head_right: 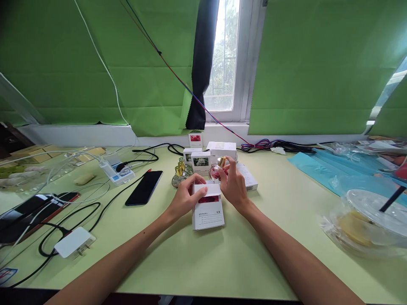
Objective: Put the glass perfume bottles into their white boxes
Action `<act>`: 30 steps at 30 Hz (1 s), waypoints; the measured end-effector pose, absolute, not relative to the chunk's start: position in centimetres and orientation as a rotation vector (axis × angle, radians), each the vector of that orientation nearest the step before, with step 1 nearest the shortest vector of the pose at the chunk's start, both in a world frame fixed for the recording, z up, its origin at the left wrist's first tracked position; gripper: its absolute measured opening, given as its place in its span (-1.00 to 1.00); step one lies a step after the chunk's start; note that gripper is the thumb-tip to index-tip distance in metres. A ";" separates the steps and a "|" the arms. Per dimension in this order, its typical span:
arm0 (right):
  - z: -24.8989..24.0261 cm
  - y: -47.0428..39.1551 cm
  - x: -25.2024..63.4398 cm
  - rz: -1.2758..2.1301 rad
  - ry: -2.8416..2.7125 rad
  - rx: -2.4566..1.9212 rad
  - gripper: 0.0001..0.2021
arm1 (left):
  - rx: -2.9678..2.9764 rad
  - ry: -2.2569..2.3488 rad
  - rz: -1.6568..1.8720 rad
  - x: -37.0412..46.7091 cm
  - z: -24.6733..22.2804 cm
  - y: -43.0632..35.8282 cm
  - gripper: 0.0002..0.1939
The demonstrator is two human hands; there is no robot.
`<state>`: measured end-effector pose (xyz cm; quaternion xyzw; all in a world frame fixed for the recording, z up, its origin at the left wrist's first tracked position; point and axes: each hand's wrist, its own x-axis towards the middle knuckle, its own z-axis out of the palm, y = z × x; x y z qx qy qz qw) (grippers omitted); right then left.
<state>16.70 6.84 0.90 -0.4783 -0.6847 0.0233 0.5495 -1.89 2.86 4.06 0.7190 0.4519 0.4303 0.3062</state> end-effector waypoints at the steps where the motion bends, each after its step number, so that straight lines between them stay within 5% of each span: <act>1: 0.9 6.9 16.7 0.058 -1.614 -1.137 -0.61 | 1.885 1.189 1.122 -1.9 4.0 2.9 -0.82; 30: 1.7 6.2 16.3 0.299 -1.512 -1.066 -0.64 | 1.698 1.194 0.980 -1.4 2.8 2.9 -0.65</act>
